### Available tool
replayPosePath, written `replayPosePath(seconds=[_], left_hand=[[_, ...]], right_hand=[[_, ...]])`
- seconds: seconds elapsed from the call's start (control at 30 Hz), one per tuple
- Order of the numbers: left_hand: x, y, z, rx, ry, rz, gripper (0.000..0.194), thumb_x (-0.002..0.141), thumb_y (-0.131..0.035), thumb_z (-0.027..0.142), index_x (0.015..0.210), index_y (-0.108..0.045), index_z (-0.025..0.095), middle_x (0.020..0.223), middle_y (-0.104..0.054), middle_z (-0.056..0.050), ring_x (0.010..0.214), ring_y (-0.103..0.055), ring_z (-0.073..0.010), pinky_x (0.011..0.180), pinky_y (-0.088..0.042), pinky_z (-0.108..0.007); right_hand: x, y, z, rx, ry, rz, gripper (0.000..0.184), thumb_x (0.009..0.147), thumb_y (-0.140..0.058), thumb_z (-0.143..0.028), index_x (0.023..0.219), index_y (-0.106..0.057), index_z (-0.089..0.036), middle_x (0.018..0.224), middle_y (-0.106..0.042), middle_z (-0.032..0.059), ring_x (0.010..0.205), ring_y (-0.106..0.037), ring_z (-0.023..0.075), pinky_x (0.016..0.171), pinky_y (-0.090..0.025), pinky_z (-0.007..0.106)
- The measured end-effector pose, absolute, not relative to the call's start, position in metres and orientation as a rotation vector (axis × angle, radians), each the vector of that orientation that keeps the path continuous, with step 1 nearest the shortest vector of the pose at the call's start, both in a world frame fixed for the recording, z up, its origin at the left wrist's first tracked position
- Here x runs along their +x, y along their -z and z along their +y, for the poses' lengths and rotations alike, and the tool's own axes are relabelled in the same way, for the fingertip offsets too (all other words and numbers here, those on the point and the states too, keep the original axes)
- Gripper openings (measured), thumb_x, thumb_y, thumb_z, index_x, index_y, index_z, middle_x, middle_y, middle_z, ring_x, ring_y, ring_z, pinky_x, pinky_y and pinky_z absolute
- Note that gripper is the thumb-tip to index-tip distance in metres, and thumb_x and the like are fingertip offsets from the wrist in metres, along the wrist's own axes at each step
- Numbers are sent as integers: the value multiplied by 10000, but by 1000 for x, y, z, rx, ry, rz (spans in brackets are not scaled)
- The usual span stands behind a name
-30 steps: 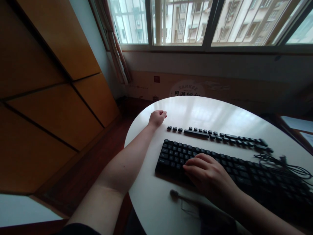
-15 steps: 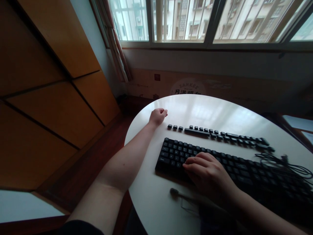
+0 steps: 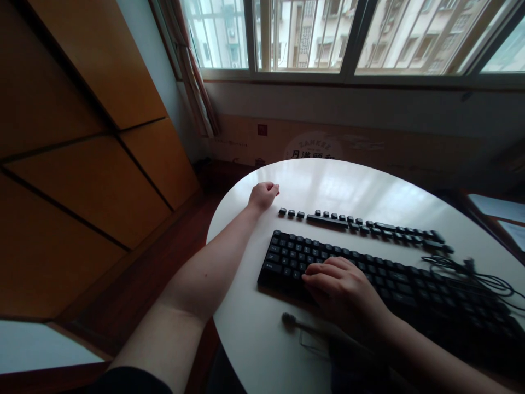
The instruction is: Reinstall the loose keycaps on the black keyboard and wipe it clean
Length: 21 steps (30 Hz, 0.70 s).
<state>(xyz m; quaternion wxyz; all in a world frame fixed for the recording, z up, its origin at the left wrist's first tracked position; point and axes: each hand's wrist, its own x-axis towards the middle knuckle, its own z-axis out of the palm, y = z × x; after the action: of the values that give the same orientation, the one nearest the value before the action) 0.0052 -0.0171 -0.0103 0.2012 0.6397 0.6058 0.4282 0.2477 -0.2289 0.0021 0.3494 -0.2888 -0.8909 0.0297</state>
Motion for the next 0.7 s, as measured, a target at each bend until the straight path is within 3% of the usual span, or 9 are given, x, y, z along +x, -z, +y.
replayPosePath(seconds=[0.7], left_hand=[[4,12,-15,1772,-1216,1702,324,879,-518,389,654,-662,204,688,-711,-41,659,-631,-185,648,-476,-296]], right_hand=[[250,-9,-228,-740,-47,-2359,220,939,-600,-151,777,-738,-209,818,-768,19,705,-643,159,725,-464,335]])
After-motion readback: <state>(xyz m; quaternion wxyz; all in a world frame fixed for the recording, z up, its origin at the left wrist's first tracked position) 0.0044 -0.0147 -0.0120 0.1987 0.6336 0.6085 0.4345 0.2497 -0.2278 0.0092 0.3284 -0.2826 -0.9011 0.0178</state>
